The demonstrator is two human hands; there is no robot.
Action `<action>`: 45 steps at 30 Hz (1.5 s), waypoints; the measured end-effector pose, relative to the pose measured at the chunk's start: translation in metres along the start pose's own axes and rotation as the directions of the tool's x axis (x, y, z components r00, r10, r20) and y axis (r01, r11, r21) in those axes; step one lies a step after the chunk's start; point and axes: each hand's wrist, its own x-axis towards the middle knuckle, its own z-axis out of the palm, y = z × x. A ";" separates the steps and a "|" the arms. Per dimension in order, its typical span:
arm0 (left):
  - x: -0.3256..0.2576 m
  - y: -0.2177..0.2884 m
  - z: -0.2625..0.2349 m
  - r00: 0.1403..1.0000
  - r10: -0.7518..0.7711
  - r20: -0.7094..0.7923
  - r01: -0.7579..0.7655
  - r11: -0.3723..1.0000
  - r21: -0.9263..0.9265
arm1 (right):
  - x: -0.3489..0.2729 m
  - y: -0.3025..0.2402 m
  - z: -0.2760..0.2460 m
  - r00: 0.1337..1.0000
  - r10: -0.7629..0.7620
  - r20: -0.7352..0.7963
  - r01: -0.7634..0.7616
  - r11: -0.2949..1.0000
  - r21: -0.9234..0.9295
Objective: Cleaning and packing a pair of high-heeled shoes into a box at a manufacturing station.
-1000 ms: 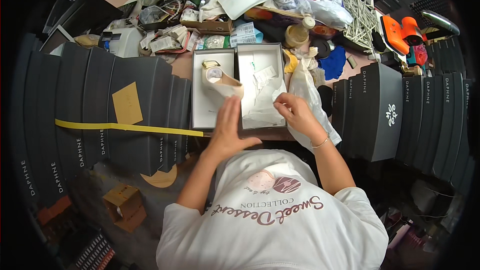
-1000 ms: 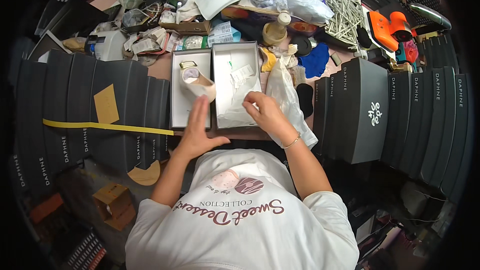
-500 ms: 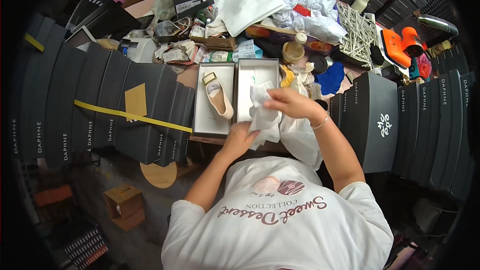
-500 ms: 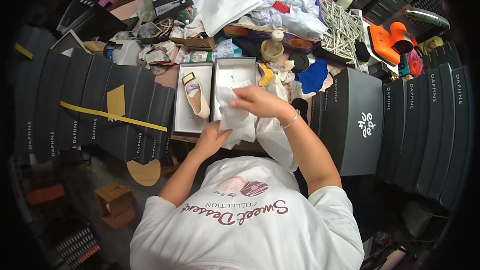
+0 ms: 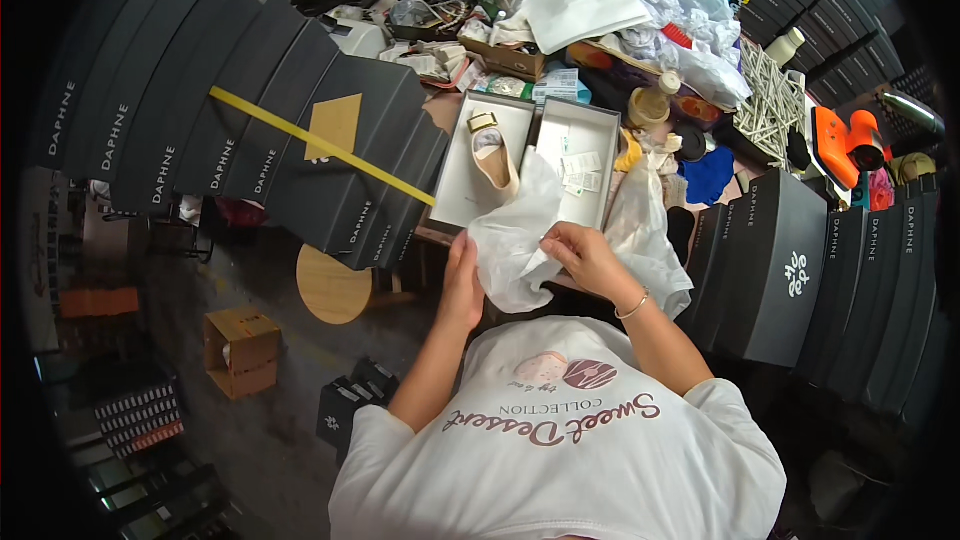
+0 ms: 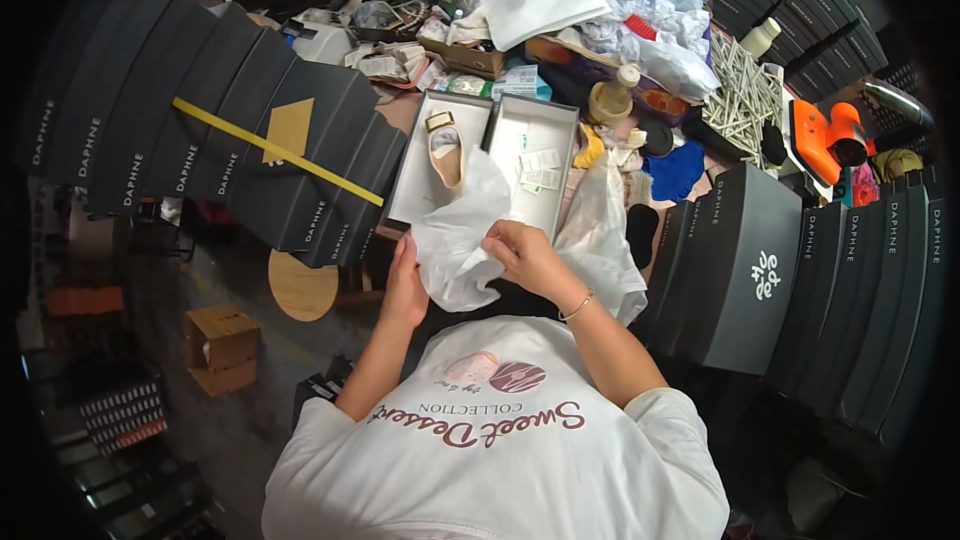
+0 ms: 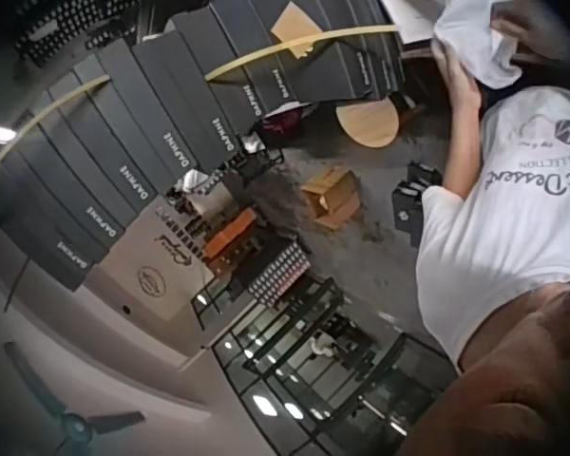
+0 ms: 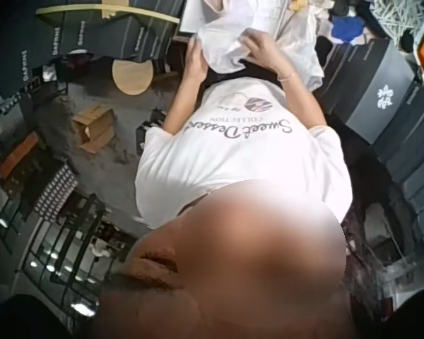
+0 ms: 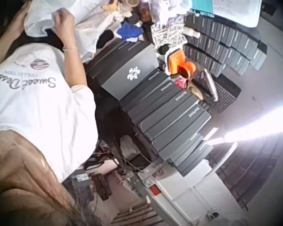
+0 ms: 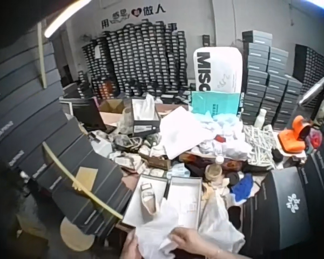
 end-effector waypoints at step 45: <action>0.026 0.100 0.041 0.728 0.488 0.481 -0.683 0.453 0.573 | -0.105 -0.014 0.043 0.987 0.137 -0.088 0.034 0.350 0.936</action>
